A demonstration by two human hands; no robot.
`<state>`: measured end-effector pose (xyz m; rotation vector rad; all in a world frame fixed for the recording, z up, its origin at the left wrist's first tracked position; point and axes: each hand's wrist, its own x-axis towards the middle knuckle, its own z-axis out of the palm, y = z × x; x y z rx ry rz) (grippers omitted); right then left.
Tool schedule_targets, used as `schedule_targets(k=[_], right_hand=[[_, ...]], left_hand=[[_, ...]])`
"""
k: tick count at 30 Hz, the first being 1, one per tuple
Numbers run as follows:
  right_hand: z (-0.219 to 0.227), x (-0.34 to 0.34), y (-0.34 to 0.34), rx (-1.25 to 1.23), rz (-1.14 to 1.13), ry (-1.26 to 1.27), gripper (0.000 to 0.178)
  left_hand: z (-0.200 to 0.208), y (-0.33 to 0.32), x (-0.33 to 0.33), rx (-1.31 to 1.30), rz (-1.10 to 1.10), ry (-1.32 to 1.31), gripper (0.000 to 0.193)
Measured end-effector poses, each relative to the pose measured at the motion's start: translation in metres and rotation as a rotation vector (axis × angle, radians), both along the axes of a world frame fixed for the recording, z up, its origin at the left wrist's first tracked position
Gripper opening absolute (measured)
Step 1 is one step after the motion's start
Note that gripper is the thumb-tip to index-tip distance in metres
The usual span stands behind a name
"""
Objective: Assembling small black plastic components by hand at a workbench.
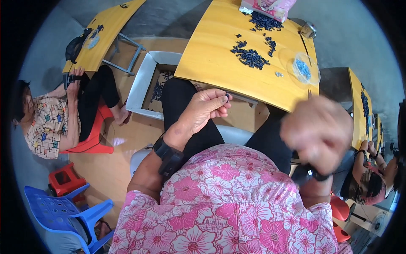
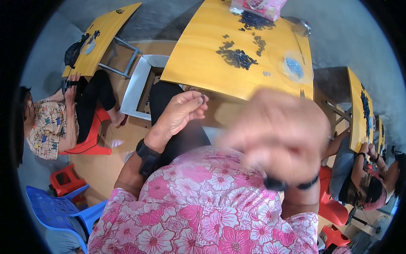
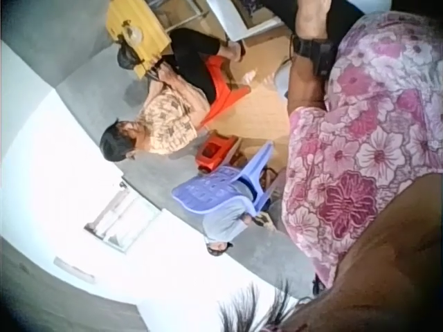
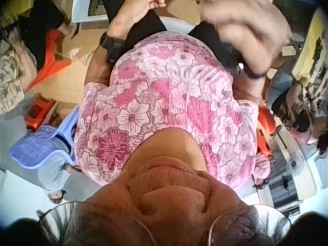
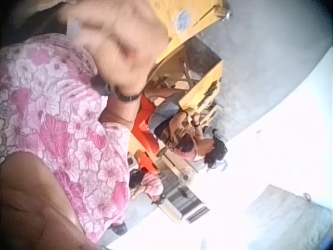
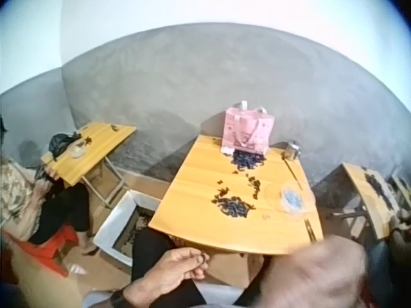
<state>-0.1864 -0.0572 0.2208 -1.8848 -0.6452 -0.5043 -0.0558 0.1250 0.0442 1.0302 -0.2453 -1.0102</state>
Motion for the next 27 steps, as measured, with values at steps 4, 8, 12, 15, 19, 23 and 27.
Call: schedule_targets(k=[4, 8, 12, 15, 19, 23, 27], right_hand=[[0.081, -0.031, 0.011, -0.41, 0.283, -0.011, 0.011], [0.093, -0.083, 0.078, -0.318, -0.208, 0.257, 0.019], [0.122, -0.068, 0.073, -0.452, -0.039, 0.257, 0.025], [0.084, -0.075, 0.071, -0.387, -0.009, -0.04, 0.022], [0.076, -0.063, 0.08, -0.18, 0.015, -0.432, 0.023], [0.089, -0.073, 0.112, -0.133, -0.371, -0.238, 0.021], [0.096, -0.085, 0.11, -0.176, -0.505, -0.06, 0.021]], left_hand=[[0.016, -0.008, 0.008, -0.019, -0.017, -0.05, 0.022], [0.031, -0.01, 0.01, -0.04, -0.013, -0.11, 0.02], [0.035, 0.001, 0.008, -0.036, 0.029, -0.163, 0.02], [0.039, -0.005, 0.005, -0.064, -0.001, -0.175, 0.02], [0.042, -0.008, 0.002, -0.071, -0.004, -0.187, 0.019], [0.046, -0.015, 0.001, -0.106, -0.034, -0.179, 0.017], [0.044, -0.016, 0.002, -0.047, -0.003, -0.178, 0.017]])
